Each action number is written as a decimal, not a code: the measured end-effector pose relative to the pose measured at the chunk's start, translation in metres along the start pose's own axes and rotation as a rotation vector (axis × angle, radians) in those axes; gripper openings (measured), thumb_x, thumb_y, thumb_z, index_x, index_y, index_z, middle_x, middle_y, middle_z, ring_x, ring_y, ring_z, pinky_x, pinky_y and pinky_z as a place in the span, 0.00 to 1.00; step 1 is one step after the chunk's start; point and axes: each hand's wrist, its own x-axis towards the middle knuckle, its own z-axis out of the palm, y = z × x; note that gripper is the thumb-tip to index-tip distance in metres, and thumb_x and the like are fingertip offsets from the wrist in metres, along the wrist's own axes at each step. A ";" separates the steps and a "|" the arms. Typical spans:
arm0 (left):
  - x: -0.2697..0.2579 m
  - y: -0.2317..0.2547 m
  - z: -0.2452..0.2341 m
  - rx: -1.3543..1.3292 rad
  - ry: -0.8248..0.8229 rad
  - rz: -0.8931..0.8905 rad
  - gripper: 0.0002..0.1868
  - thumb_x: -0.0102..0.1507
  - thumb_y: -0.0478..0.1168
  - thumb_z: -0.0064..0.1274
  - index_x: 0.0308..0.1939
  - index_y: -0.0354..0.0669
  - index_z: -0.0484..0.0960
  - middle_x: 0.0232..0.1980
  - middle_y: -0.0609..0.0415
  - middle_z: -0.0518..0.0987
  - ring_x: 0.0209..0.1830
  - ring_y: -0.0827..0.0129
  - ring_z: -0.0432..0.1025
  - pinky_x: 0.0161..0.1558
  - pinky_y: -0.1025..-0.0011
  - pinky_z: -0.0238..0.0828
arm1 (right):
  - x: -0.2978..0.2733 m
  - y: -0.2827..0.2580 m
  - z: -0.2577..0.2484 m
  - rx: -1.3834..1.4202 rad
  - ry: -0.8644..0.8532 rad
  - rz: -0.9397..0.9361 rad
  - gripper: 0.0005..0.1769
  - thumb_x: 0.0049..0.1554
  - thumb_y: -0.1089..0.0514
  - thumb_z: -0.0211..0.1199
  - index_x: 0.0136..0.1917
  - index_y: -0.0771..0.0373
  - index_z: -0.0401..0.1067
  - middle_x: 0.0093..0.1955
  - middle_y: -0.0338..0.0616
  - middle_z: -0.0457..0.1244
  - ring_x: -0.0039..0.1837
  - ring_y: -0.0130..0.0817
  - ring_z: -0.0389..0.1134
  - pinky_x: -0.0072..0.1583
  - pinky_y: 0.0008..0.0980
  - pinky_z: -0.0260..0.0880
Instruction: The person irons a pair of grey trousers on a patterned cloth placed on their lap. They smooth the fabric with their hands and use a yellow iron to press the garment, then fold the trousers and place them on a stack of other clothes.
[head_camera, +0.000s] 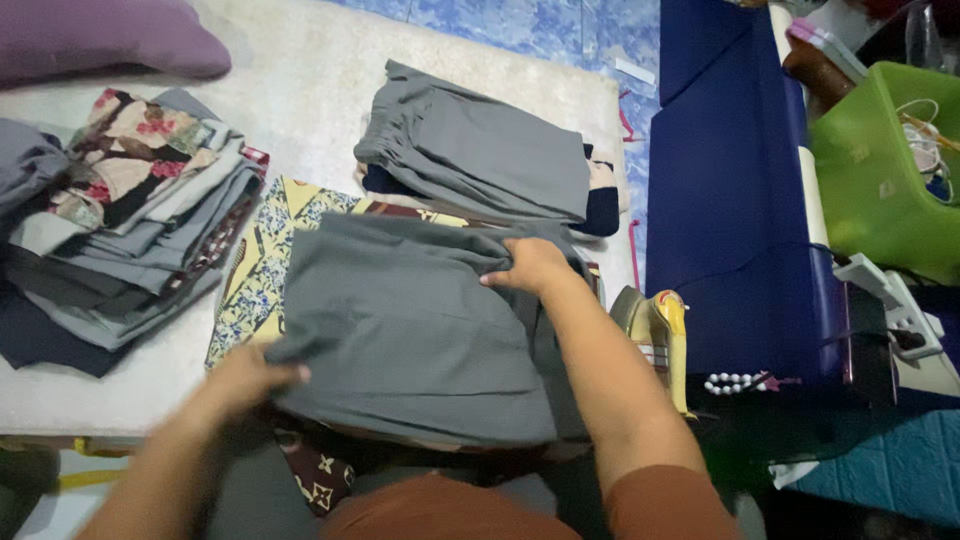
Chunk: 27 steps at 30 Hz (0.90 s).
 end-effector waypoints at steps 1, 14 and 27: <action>0.009 0.004 -0.018 -0.183 -0.056 0.042 0.31 0.51 0.42 0.71 0.59 0.44 0.84 0.44 0.43 0.87 0.40 0.56 0.79 0.46 0.60 0.78 | -0.002 0.003 0.001 -0.015 -0.046 0.038 0.47 0.41 0.24 0.70 0.58 0.65 0.77 0.54 0.57 0.70 0.59 0.53 0.70 0.61 0.46 0.69; 0.057 0.090 -0.038 -0.277 0.891 0.597 0.63 0.47 0.43 0.79 0.76 0.29 0.52 0.69 0.23 0.65 0.68 0.37 0.62 0.68 0.54 0.57 | -0.075 -0.005 0.006 0.262 -0.177 0.227 0.51 0.35 0.25 0.70 0.60 0.63 0.78 0.59 0.57 0.71 0.62 0.48 0.72 0.62 0.44 0.69; -0.040 0.022 0.147 -0.913 0.113 0.231 0.43 0.46 0.47 0.70 0.55 0.16 0.71 0.54 0.26 0.82 0.53 0.41 0.80 0.56 0.56 0.77 | 0.041 -0.083 0.053 0.877 0.061 0.100 0.34 0.43 0.53 0.76 0.60 0.73 0.77 0.53 0.56 0.73 0.54 0.46 0.76 0.58 0.38 0.73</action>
